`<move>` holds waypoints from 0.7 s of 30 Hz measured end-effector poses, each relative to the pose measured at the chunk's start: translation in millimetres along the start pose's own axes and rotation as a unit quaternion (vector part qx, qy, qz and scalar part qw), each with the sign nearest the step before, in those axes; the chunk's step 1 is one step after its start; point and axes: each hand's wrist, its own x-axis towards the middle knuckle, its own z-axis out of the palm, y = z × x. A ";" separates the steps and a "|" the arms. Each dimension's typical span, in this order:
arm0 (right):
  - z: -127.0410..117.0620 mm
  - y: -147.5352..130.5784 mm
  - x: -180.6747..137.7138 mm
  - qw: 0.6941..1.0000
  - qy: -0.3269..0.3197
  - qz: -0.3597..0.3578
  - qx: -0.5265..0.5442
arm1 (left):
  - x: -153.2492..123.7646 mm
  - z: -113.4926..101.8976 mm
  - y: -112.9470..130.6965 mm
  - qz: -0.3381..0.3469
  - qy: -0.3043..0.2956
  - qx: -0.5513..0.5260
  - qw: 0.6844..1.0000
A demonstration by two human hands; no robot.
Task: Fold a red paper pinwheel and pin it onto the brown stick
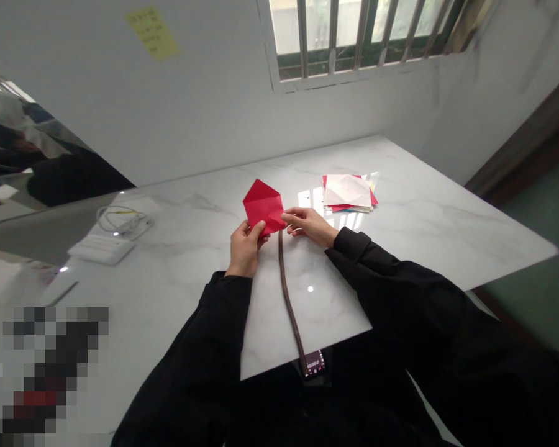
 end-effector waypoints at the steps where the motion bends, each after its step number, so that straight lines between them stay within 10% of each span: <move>1: -0.7 -0.1 -0.1 1.000 -0.007 0.001 -0.004 | 0.6 0.0 -0.4 0.001 0.008 -0.004 1.000; 21: 1.4 11.9 2.8 0.993 -0.046 -0.027 -0.107 | -4.9 2.9 1.2 -0.015 -0.006 -0.010 1.000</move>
